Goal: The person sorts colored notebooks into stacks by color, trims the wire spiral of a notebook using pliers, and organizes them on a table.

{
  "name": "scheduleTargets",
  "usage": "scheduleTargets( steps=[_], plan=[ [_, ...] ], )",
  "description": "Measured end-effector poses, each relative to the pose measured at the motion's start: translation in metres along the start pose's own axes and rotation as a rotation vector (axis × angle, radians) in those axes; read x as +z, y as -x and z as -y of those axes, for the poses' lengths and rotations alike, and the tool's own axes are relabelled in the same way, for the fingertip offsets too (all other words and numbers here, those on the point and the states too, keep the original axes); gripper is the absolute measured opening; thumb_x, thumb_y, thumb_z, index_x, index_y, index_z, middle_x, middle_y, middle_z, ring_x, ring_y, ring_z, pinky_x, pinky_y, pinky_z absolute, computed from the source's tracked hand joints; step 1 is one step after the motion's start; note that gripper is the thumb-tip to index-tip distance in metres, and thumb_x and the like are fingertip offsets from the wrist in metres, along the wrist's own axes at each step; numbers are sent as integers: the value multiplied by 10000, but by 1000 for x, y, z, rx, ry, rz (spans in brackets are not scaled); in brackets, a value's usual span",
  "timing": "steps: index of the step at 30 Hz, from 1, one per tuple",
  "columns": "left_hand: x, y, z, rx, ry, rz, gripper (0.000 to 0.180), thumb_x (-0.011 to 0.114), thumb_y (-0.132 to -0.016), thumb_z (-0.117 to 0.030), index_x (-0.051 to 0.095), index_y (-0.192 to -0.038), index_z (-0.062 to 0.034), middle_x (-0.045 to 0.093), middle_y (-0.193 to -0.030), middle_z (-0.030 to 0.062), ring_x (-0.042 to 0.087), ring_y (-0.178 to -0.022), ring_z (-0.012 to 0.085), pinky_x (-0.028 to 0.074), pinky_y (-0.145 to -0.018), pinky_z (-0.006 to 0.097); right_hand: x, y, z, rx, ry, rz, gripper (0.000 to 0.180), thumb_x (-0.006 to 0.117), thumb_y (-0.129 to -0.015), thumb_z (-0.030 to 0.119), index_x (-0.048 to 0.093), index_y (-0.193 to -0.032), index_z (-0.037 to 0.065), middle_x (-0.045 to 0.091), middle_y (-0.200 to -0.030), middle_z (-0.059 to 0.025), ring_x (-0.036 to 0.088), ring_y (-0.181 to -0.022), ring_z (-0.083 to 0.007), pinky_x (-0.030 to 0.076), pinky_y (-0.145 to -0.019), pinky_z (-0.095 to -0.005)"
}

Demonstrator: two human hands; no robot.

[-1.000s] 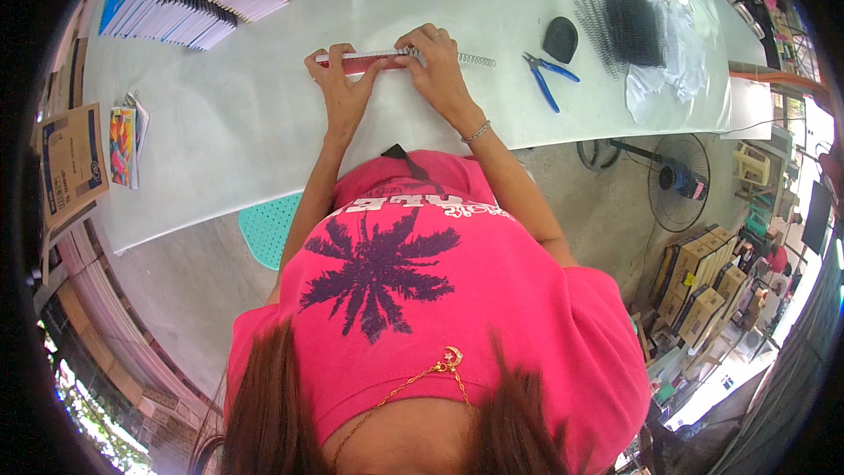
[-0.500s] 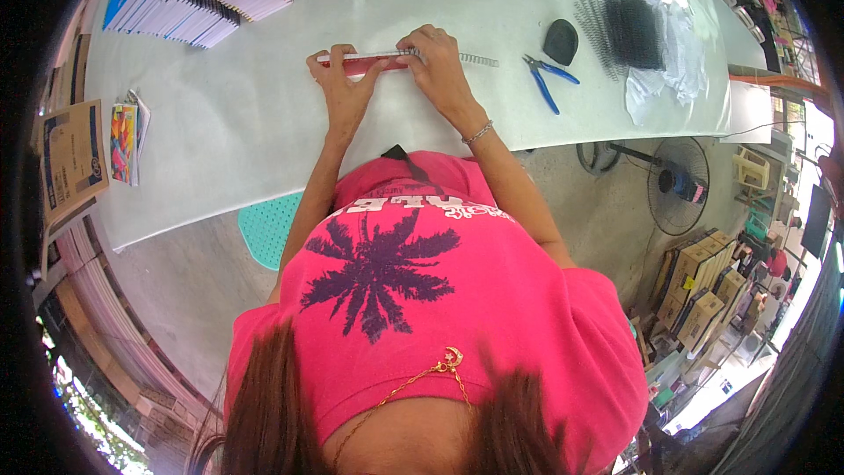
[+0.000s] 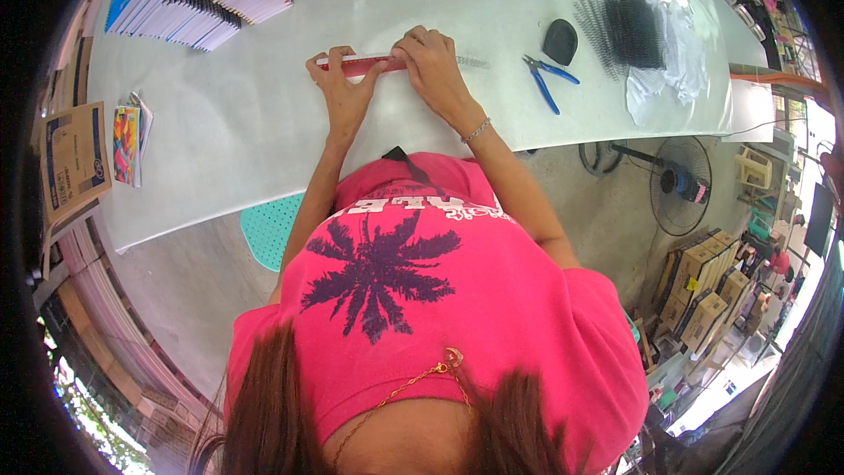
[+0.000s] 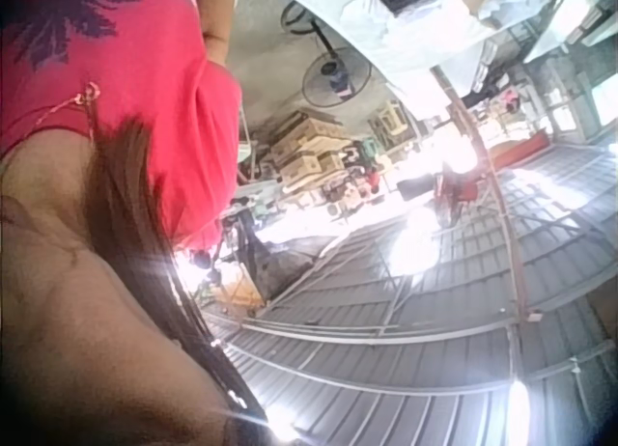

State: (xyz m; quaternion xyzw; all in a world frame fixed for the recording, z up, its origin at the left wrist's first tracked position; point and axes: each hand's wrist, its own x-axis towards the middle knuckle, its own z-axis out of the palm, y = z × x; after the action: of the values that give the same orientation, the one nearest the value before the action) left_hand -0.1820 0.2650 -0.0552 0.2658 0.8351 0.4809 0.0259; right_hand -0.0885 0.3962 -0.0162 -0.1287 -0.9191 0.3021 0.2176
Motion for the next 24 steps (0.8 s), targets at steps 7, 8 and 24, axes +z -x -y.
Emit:
scheduleTargets(
  steps=[7,8,24],
  plan=[
    [1,0,3,21,-13,9,510,793,-700,-326,518,-1026,-45,369,-1091,188,346,-1093,337,343,-911,458,2,-3,-1,-43,48,-9,109,579,-826,97,619,-924,69,561,-943,-46,490,-902,-247,338,-864,-396],
    [1,1,4,19,-13,11,509,791,-702,-327,517,-1025,-45,373,-1088,188,345,-1090,337,342,-910,457,1,-5,0,-49,49,-3,110,578,-826,97,624,-923,72,562,-944,-45,490,-900,-245,335,-865,-396],
    [0,1,-1,3,-19,-12,487,789,-705,-305,520,-1024,-53,378,-1070,198,355,-1071,340,336,-902,457,6,-6,4,-24,48,-21,96,572,-833,100,622,-911,76,566,-921,-38,502,-916,-246,328,-889,-399]
  ],
)
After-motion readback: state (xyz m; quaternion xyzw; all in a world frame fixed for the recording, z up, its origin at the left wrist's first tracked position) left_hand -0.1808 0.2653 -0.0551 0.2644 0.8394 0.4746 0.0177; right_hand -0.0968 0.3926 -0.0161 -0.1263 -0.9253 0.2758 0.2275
